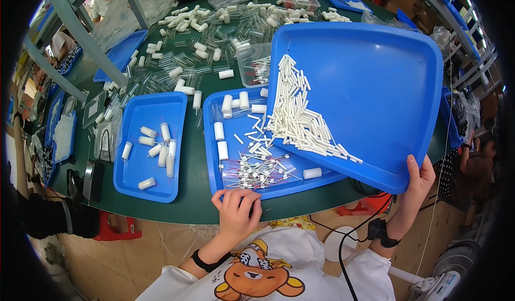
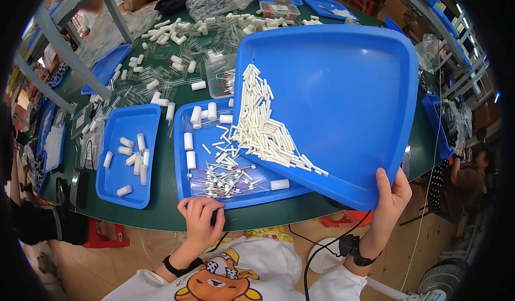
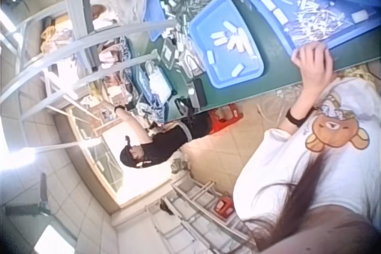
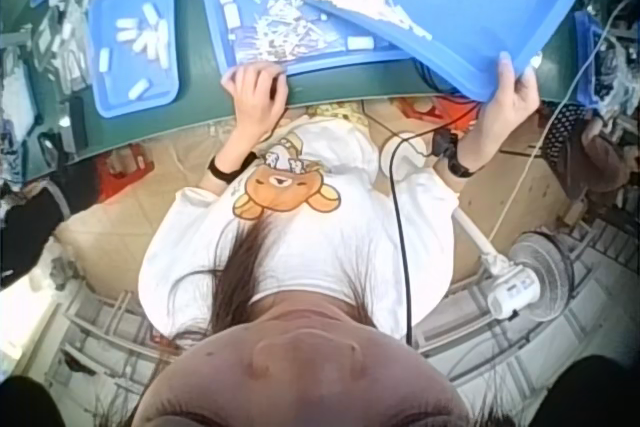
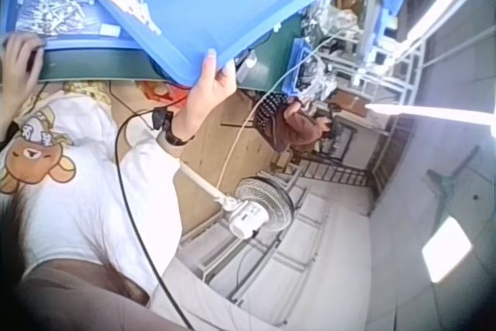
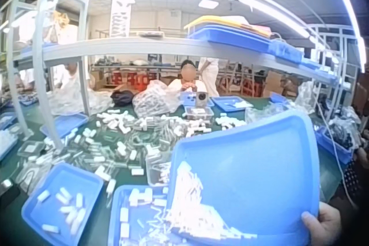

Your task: Assembling small electronic components by inserting wire leads into cylindrical white housings.

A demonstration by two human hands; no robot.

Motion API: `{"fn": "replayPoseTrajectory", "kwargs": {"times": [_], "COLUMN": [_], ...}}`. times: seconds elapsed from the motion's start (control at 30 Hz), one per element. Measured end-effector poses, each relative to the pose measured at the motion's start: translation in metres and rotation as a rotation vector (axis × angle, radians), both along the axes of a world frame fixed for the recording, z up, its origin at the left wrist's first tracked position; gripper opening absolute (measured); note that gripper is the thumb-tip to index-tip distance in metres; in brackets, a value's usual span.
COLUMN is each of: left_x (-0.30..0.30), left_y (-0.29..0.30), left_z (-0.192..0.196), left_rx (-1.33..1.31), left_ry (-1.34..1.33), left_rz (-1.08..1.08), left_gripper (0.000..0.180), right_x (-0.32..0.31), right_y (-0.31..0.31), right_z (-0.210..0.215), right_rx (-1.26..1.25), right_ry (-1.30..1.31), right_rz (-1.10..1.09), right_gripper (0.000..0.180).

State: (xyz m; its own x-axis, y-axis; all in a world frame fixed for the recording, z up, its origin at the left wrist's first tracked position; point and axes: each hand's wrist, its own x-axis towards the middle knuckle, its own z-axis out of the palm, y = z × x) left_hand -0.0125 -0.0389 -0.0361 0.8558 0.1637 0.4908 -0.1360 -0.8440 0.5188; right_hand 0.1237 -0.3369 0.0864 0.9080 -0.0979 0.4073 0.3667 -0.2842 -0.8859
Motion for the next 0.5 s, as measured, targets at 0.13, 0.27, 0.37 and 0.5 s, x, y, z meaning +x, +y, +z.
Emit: {"fn": "replayPoseTrajectory", "kwargs": {"times": [0.13,0.27,0.37,0.5], "left_x": [0.0001,0.0003,-0.0001,0.0003], "left_y": [-0.0005,-0.0007,-0.0005,-0.0004], "left_z": [0.0004,0.0016,0.0023,0.0014], "left_rx": [-0.004,0.001,0.001,-0.004], "left_ry": [-0.001,0.002,0.01,-0.001], "left_rz": [-0.004,0.001,0.001,-0.004], "left_gripper": [0.017,0.018,0.019,0.018], "right_x": [-0.0015,-0.0015,-0.0032,-0.0054], "right_y": [-0.0003,-0.0017,-0.0051,-0.0028], "right_z": [0.0,-0.0015,-0.002,-0.0027], "right_rx": [0.001,-0.005,-0.018,-0.022], "right_ry": [-0.02,-0.041,-0.043,-0.055], "right_rz": [-0.002,0.018,0.028,0.022], "right_gripper": [0.015,0.016,0.017,0.016]}}
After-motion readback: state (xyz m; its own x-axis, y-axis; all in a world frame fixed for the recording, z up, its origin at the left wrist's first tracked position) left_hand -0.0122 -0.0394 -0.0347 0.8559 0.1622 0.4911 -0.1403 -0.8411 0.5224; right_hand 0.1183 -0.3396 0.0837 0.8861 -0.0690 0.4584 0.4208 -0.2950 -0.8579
